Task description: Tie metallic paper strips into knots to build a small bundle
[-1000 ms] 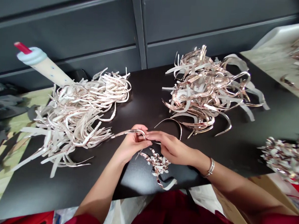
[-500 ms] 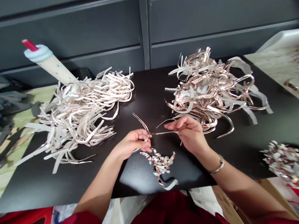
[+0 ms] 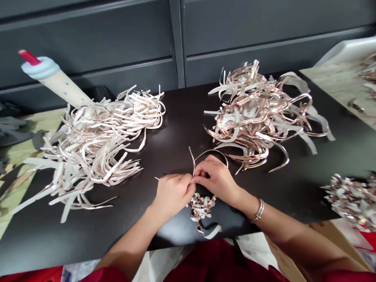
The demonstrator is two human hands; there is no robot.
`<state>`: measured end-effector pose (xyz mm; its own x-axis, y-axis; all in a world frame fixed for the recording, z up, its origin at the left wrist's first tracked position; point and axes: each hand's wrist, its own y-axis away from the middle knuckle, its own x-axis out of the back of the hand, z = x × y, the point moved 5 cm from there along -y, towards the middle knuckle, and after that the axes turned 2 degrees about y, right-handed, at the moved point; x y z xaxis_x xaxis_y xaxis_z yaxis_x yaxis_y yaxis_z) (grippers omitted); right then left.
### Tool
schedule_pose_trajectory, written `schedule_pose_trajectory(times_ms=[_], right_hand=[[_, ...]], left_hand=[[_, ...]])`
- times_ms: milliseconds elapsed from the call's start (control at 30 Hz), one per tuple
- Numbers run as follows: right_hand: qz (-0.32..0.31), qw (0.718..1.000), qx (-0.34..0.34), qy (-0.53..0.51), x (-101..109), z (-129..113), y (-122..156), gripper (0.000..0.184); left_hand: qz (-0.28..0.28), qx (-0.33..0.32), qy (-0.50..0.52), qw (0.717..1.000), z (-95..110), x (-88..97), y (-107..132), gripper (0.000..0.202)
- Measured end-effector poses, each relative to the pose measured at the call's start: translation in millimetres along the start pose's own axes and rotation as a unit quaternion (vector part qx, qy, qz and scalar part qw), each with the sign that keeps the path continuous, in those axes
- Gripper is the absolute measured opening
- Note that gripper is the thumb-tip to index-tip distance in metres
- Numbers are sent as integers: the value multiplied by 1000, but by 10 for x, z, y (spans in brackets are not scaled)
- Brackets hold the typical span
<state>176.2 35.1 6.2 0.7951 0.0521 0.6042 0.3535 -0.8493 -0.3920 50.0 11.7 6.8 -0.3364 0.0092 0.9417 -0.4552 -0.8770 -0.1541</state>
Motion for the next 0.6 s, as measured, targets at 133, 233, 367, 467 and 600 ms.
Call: schedule_pose_trajectory(times_ms=[133, 233, 367, 467, 600], right_hand=[[34, 999, 27, -11, 43, -38, 6, 21], [53, 998, 30, -34, 64, -49, 33, 14], [61, 998, 9, -29, 71, -19, 67, 4], [72, 997, -2, -40, 72, -4, 81, 15], [57, 995, 32, -69, 7, -58, 100, 32]], left_hand=[[25, -5, 1, 1000, 15, 8, 8, 26], [41, -4, 5, 999, 19, 32, 6, 28], [39, 6, 7, 999, -2, 40, -5, 28], [11, 25, 19, 999, -34, 16, -13, 25], [-25, 74, 97, 992, -81, -11, -22, 13]])
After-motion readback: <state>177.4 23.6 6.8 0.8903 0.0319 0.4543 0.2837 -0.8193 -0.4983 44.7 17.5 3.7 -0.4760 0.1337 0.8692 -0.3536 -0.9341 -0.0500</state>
